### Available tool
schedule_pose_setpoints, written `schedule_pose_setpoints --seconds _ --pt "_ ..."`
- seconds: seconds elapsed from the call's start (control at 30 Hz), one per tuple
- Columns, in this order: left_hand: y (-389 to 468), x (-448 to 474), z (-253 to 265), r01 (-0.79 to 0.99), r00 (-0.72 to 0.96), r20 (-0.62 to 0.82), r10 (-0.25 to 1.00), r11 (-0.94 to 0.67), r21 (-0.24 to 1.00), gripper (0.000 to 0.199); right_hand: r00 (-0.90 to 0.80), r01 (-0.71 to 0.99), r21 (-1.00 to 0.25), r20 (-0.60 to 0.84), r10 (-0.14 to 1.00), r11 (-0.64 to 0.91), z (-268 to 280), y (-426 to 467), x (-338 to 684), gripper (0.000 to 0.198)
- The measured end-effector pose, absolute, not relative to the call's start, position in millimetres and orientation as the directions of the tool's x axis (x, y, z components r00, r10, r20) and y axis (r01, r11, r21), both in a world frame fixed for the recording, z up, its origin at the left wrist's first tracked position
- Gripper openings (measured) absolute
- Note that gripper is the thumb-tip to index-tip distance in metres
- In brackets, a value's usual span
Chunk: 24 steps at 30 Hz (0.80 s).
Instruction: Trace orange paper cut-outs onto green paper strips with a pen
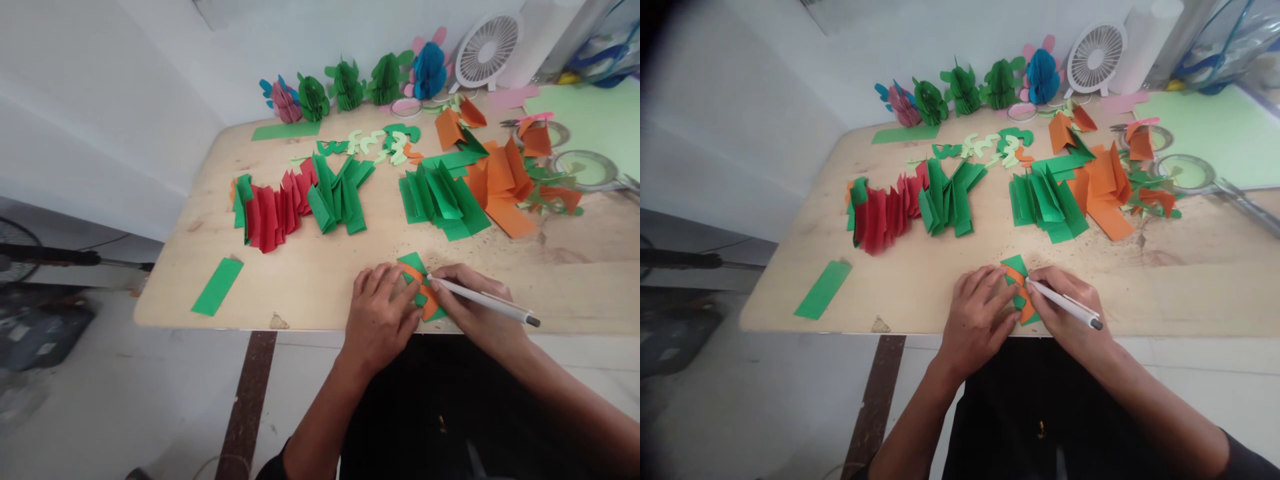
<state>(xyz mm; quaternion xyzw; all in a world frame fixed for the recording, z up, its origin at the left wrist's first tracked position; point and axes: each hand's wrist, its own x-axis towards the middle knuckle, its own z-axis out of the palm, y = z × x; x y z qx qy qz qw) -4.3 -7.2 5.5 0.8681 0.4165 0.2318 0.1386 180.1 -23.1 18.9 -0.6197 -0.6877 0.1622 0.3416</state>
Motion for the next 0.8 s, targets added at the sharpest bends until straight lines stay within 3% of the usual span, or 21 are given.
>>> schedule_pose_setpoints --seconds 0.8 --pt "-6.7 -4.3 4.8 0.653 0.544 0.296 0.785 -0.618 0.439 0.033 -0.014 0.761 -0.609 0.33 0.944 0.224 18.6 -29.9 178.8 0.006"
